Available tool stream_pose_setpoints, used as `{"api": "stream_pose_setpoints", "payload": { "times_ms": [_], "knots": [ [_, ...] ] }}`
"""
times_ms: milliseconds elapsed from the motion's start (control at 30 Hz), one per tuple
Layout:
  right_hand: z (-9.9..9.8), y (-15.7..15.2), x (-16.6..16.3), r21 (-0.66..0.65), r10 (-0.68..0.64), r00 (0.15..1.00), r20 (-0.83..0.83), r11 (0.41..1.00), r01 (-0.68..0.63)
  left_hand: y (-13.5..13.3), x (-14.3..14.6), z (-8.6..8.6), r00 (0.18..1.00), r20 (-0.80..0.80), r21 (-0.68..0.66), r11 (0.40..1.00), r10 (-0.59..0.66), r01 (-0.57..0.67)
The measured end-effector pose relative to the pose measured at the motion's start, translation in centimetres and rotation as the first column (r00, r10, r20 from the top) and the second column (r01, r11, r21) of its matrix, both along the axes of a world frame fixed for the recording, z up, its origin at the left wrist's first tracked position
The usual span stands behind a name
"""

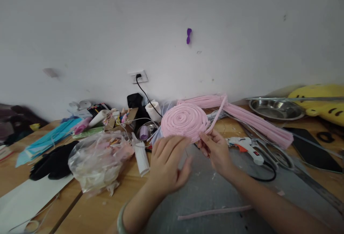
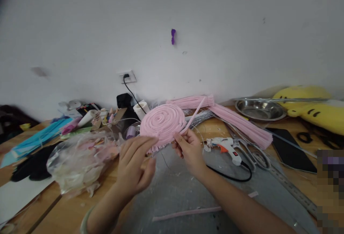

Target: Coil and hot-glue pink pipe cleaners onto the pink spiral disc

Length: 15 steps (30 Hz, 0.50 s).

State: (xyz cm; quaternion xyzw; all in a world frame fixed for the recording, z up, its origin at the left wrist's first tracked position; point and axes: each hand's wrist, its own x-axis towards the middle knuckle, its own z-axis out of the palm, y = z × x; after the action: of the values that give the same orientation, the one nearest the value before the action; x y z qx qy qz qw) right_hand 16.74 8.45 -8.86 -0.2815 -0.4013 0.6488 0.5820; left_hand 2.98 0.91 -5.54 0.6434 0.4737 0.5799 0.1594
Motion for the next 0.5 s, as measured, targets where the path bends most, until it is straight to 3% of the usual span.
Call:
{"api": "stream_pose_setpoints", "payload": {
  "times_ms": [33, 100, 267, 333, 500],
  "knots": [
    [0.1, 0.0, 0.0, -0.003, 0.010, 1.000, -0.004, 1.000, -0.010, 0.9, 0.0, 1.1, 0.984, -0.178, 0.014, 1.000, 0.019, -0.016],
    [0.2, 0.0, 0.1, -0.005, 0.031, 0.999, -0.011, 1.000, -0.031, 2.5, 0.4, 2.4, 0.932, -0.355, 0.046, 0.997, 0.078, -0.066],
    [0.0, 0.5, 0.4, 0.004, 0.061, 0.998, 0.002, 0.998, -0.061, 3.5, 1.8, 1.2, 0.734, -0.659, 0.113, 0.986, 0.166, -0.122],
    [-0.2, 0.7, 0.5, 0.007, 0.064, 0.998, 0.015, 0.998, -0.064, 3.4, 1.9, 0.4, 0.651, -0.724, 0.181, 0.973, 0.229, -0.141],
    [-0.4, 0.5, 0.3, 0.011, 0.070, 0.997, 0.031, 0.997, -0.070, 3.6, 1.5, 0.5, 0.562, -0.775, 0.250, 0.957, 0.289, -0.148]
  ]
}}
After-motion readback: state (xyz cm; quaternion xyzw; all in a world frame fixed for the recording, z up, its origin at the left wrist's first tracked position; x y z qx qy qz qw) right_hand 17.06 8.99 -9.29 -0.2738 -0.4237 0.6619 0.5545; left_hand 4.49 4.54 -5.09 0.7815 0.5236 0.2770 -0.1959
